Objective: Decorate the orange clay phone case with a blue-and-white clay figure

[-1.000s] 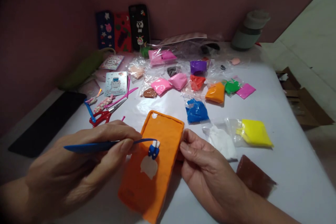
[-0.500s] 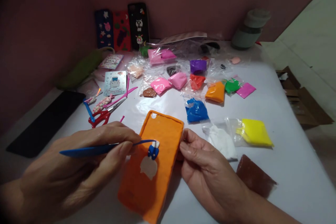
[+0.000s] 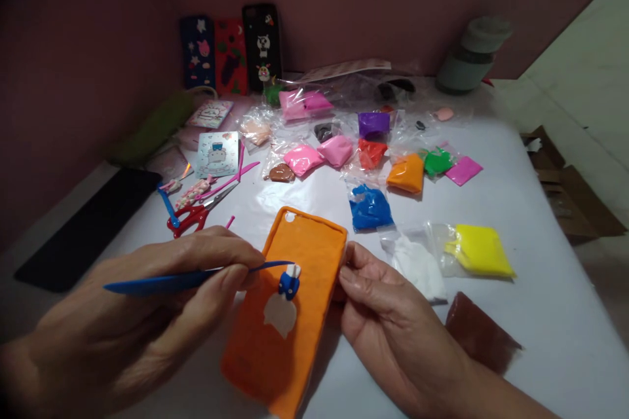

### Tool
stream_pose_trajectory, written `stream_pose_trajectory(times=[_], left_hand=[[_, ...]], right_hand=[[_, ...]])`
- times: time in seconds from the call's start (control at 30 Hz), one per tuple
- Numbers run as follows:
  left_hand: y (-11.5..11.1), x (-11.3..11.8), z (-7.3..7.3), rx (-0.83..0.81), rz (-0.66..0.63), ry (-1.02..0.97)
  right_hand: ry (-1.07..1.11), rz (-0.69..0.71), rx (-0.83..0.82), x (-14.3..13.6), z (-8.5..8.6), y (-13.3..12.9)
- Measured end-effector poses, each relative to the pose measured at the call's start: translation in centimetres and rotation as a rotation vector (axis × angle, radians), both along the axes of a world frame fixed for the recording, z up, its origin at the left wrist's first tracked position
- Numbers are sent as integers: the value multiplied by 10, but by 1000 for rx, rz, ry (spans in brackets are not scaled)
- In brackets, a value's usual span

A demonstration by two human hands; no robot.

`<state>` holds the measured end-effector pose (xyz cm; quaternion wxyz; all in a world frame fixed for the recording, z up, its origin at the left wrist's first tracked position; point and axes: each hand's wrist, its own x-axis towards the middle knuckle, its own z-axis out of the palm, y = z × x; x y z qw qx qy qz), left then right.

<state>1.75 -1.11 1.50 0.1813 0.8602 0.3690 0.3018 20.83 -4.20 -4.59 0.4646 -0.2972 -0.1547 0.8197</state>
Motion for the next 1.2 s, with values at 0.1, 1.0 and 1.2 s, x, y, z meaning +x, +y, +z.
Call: stream_pose_trajectory(times=[0.1,1.0,1.2], left_hand=[[0,1,1,-12,0,-18],[-5,-10,2,4,20,-6],[0,-11,4,-9,-81,6]], right_hand=[[-1,8,-6,0,1,0],[13,-12,11,1,-3,0],[18,1,-10,1,-5,0]])
